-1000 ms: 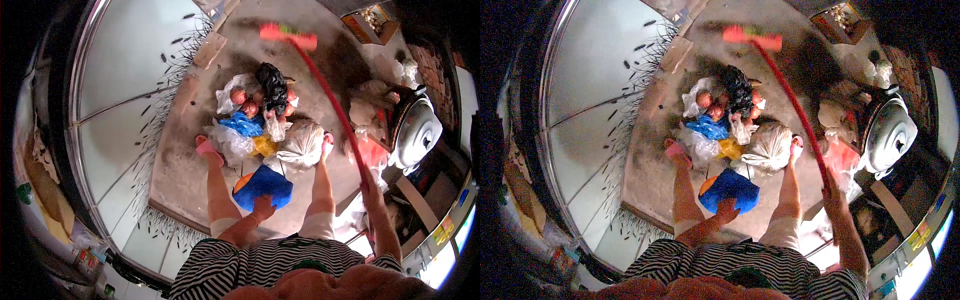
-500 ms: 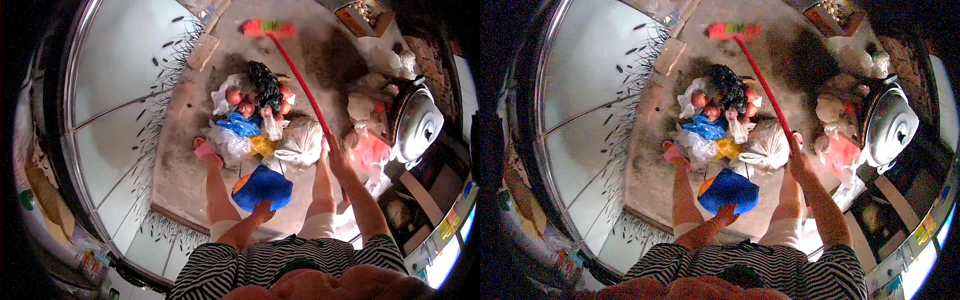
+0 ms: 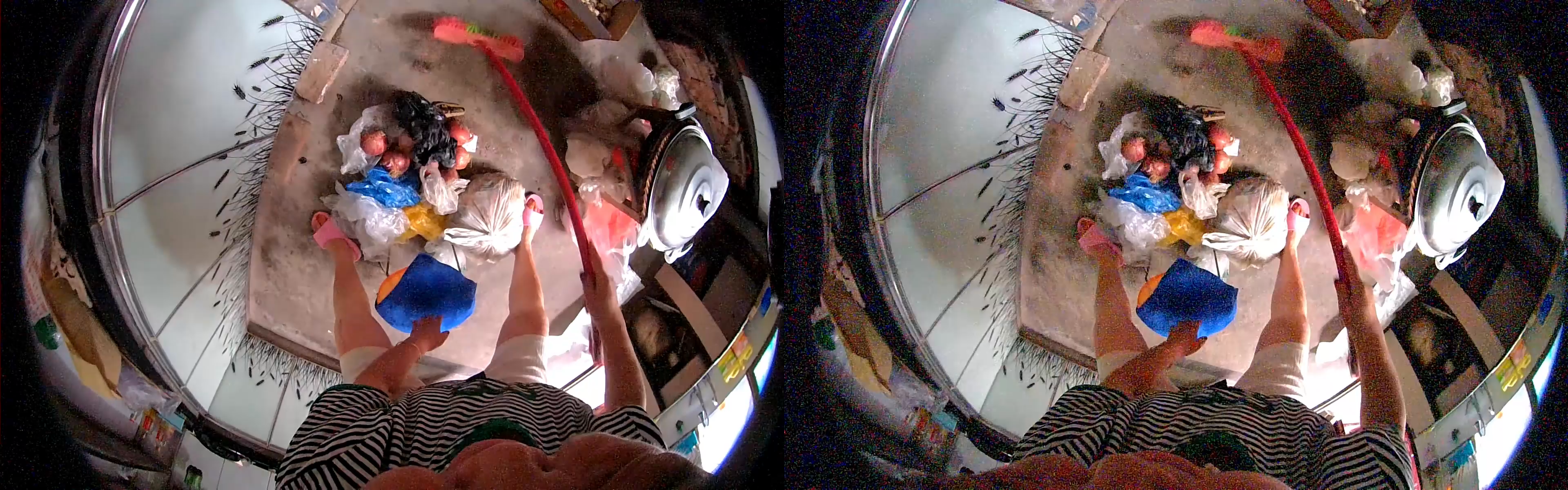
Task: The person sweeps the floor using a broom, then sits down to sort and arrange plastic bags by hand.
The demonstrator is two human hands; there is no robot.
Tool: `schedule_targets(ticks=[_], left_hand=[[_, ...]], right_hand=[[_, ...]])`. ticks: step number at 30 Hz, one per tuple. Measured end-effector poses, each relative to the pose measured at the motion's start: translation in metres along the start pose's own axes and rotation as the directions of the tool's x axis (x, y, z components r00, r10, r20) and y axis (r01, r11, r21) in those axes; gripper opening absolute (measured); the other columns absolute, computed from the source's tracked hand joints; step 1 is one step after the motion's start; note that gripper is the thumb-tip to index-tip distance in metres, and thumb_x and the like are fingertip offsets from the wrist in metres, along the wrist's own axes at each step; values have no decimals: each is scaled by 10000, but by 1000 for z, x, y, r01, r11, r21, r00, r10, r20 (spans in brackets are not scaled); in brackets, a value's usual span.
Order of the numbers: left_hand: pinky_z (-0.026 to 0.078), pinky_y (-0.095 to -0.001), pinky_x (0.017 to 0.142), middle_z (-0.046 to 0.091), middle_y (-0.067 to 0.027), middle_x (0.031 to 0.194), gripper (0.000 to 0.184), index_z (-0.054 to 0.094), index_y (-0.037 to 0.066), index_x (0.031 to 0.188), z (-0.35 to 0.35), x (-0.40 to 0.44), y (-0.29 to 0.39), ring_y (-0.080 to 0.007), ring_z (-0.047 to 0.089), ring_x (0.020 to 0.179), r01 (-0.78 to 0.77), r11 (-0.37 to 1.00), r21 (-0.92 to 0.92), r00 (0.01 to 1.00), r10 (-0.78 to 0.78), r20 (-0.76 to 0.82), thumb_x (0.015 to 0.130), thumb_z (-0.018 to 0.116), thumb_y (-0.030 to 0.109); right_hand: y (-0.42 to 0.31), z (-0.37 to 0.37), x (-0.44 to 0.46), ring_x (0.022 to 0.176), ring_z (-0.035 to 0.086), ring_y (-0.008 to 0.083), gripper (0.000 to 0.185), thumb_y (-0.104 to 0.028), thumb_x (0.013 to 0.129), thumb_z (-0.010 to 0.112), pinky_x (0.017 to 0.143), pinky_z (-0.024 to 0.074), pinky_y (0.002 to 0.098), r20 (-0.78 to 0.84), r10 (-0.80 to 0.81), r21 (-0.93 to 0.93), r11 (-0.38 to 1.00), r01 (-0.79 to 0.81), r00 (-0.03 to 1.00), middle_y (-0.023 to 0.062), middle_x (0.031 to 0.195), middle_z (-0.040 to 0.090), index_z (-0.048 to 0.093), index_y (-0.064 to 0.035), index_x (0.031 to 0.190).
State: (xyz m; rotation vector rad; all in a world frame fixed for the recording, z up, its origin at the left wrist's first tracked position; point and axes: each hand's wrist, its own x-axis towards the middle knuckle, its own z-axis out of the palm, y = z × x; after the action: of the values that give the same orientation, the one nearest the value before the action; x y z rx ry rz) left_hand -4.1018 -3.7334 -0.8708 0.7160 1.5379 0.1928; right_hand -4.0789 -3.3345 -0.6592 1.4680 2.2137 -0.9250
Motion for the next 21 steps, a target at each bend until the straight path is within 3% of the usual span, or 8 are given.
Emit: schedule_targets(ticks=[2,4,8,11,12,15,17,21], left_hand=[[295,-572,936,455,-189,1247,567,411,71,1243,8,5,-4,-358,411,1168,-40,999,-3,999,40,6,788,530,388],[309,-553,935,457,-192,1245,569,410,68,1243,5,3,-4,-353,420,1164,-53,999,1,998,53,27,787,534,384],[354,-492,928,460,-192,1242,567,417,65,1237,2,1,-7,-346,436,1153,-53,999,13,997,53,49,784,542,381],[375,-470,917,469,-189,1233,567,424,68,1235,0,-1,-12,-348,450,1137,-74,996,55,996,71,59,778,550,379],[379,-467,914,472,-187,1230,568,425,69,1235,-2,-2,-12,-350,455,1132,-74,995,72,996,70,61,775,552,378],[372,-468,927,470,-184,1241,571,430,68,1233,-32,-6,12,-351,455,1135,1,996,93,987,-16,163,773,546,384],[366,-467,935,469,-187,1246,578,434,64,1232,-26,3,13,-351,452,1141,-63,990,123,987,44,152,770,542,393],[357,-471,941,483,-187,1234,565,473,61,1198,-7,17,17,-343,458,1138,-95,979,180,963,45,265,755,546,404]], right_hand=[[1,20,24,410,425,106,193,-249,841,577,375,364,262,104,295,232,922,-311,950,9,513,450,582,-56,825],[13,38,12,419,464,116,239,-229,856,541,367,377,262,129,236,98,963,-249,963,18,573,518,562,-38,998],[84,60,-43,450,505,125,513,-99,869,470,378,401,257,-23,-286,72,955,287,958,35,866,614,320,-141,1357],[18,-7,-96,381,416,87,587,-14,844,453,327,370,250,370,384,34,904,-426,846,20,705,567,285,-195,1376],[24,-17,-110,367,397,83,578,4,840,448,308,346,250,388,419,114,862,-494,821,-2,597,481,304,-186,1367],[34,-40,-148,373,392,69,568,-1,827,411,323,355,226,412,458,310,743,-594,788,-15,554,435,302,-139,1367],[33,-45,-160,363,391,65,565,11,819,401,316,349,221,337,521,190,778,-599,784,-16,556,441,298,-103,1363],[97,-30,-179,350,378,66,564,16,817,402,304,341,230,229,408,369,804,-466,884,-20,558,439,298,-94,1360]])
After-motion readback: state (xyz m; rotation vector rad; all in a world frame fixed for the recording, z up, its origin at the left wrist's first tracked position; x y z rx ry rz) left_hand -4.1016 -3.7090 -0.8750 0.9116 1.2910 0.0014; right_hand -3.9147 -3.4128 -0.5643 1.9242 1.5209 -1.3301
